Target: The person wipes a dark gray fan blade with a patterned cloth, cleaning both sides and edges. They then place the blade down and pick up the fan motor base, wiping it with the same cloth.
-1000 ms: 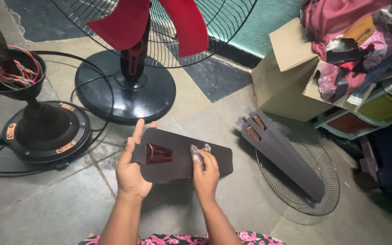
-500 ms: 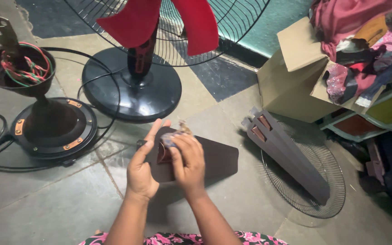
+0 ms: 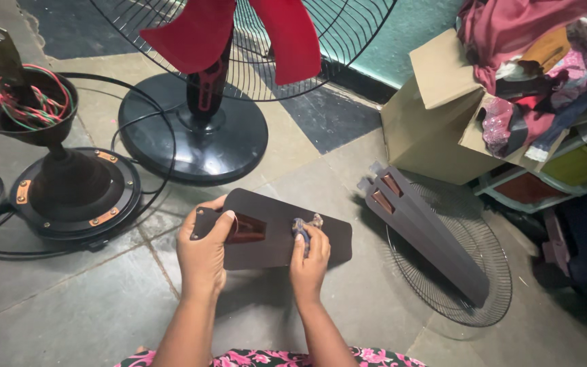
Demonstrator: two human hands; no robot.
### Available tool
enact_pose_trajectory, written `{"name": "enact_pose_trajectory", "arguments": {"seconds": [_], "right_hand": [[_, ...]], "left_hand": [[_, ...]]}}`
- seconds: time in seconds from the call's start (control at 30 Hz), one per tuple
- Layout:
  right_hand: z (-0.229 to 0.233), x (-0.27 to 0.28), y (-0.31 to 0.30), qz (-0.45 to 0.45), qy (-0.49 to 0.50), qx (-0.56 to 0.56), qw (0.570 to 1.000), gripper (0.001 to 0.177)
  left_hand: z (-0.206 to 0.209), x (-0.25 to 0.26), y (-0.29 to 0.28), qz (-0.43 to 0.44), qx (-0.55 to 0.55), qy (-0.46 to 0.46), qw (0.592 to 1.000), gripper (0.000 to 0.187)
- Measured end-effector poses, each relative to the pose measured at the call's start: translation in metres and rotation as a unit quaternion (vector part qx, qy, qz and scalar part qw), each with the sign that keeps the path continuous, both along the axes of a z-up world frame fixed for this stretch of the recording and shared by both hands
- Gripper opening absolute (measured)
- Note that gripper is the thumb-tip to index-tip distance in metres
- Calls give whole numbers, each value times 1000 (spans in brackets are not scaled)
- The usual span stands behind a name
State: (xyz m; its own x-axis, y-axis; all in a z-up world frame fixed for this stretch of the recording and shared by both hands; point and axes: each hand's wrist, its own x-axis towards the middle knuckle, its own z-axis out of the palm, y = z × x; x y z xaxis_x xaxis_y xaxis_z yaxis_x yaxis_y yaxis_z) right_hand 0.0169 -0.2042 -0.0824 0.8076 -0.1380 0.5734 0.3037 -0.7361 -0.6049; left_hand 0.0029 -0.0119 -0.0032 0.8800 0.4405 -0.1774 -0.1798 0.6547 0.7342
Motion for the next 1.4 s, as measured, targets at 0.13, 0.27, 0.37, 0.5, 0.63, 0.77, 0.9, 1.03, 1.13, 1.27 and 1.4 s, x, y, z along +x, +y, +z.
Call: {"name": "enact_pose_trajectory", "arguments": {"seconds": [0.13,0.27,0.37,0.5,0.63,0.77,0.9,1.03,1.13,1.27,1.4], "right_hand": [[4,0,1,-2,2,4,1000,26],[4,1,3,-9,-3,2,1000,24],[4,1,4,-12,-9,7,1000,24],[7,1,5,-15,0,15,1000,23],[26,1,9,-20,12,26,999,21],[64,0,28,50,64,114,990,19],[114,-6,50,219,46,60,973,29],[152,-12,74,254,-52,-151,954,33],[168,-9,87,218,-29,-176,959,29],[179,-16,89,306,-2,-258,917,17],[189,-16,72,356,67,-190,913,11]], "left_hand": [[5,0,4,-33,-16,-18,999,28],[6,0,7,-59,-17,-29,998,38],[5,-2,10,-72,-23,-40,996,47],[7,-2,14,-91,-49,-73,992,57],[13,-2,11,-126,-124,-87,980,55],[18,-4,8,-144,-125,-80,978,74],[15,-5,7,-131,-75,-92,984,79],[10,-2,5,-139,-92,-98,981,75],[8,-3,5,-136,-54,-84,986,75],[10,-2,7,-123,-35,-68,989,76],[12,-2,6,-145,-68,-64,985,75]]}}
